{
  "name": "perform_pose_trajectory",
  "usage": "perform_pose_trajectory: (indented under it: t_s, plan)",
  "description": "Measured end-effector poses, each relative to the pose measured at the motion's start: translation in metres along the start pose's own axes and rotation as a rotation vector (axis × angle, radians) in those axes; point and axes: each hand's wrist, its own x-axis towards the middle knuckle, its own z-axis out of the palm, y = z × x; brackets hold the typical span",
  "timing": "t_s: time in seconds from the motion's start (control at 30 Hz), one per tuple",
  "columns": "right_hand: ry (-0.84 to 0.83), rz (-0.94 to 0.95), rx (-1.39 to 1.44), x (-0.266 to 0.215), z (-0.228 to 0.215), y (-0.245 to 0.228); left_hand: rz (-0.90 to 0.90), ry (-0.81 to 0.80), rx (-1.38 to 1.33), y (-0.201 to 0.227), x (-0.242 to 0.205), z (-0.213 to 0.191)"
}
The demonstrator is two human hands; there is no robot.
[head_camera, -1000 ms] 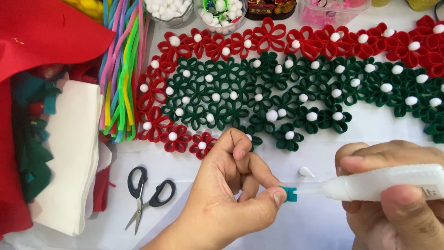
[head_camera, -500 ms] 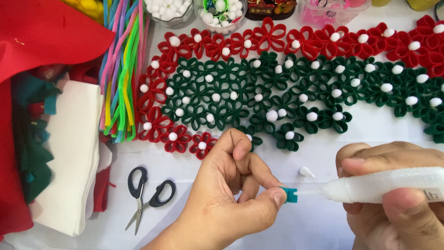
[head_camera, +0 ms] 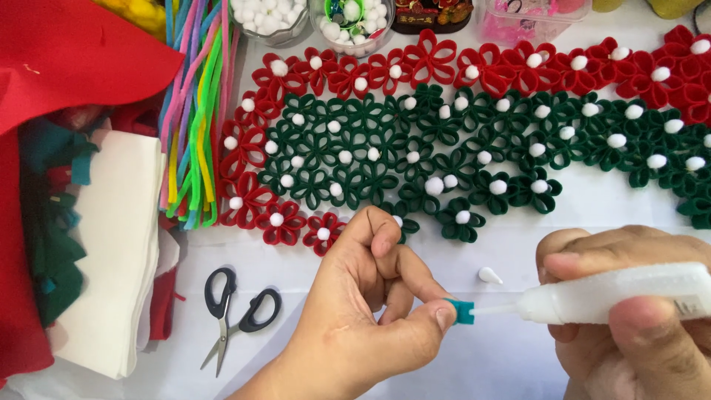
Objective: Creating small decorative flowers by gluing and shaping felt strips and pom-poms.
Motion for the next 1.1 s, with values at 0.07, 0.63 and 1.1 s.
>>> perform_pose_trajectory:
  t_s: [0.07, 0.63, 1.1]
  plan:
    - [0.011, -0.036, 0.034, 0.002, -0.002, 0.009, 0.003, -0.010, -0.033, -0.002, -0.001, -0.001]
    - [-0.150, 0.138, 0.658, 0.012, 0.010, 0.001, 0.301, -0.021, -0.220, -0.019, 0.019, -0.018]
    - [-0.112, -0.085, 0.384, -0.033, 0.010, -0.054, 0.446, -0.035, -0.263, -0.031, 0.051, -0.031]
